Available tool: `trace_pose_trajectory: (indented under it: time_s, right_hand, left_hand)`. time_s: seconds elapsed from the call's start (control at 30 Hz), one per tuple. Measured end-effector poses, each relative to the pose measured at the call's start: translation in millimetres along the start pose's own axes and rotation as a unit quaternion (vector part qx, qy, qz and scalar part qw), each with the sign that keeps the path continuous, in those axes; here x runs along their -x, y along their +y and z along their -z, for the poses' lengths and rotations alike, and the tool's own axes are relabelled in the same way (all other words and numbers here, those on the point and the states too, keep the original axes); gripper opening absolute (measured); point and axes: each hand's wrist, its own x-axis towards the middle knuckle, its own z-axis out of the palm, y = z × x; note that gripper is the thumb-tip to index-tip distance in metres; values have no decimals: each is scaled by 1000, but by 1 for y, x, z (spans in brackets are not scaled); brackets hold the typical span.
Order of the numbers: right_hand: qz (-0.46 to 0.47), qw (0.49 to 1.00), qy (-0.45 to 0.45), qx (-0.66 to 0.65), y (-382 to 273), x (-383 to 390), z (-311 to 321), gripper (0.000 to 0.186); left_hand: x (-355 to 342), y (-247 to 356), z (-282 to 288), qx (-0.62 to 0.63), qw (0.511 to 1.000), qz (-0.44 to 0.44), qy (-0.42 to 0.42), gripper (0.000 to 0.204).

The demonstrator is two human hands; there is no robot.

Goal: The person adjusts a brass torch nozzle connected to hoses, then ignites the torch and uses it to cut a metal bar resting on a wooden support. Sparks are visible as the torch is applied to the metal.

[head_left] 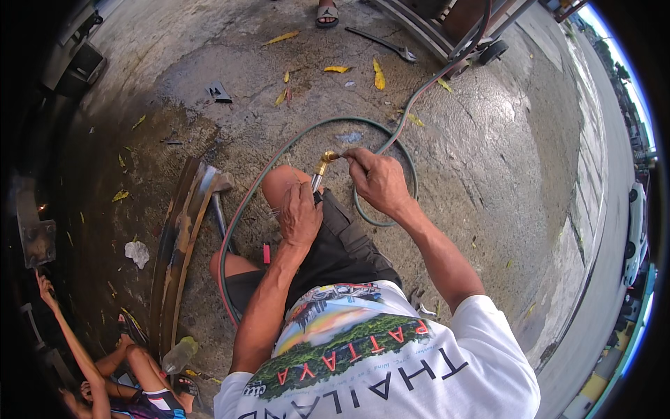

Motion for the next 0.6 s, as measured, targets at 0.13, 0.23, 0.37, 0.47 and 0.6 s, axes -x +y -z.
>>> trace_pose_trajectory:
  time_s: [0.13, 0.23, 0.37, 0.47, 0.6]
  right_hand:
    - [12, 1000, 6, 8, 1, -1, -3, 20]
    - [13, 1000, 5, 20, 1, -2, -4, 19]
    - [18, 999, 6, 26, 1, -3, -5, 19]
    - [18, 999, 5, 34, 3, -3, -5, 18]
    - [26, 999, 6, 32, 1, -3, -4, 17]
  left_hand:
    - [0, -1, 0, -6, 1000, -16, 21, 39]
    - [-1, 0, 3, -9, 1000, -22, 20, 38]
    - [-1, -3, 1, -10, 999, -22, 24, 38]
    - [-1, -2, 0, -7, 999, -32, 35, 39]
    - [-1, 3, 5, -1, 1000, -15, 14, 42]
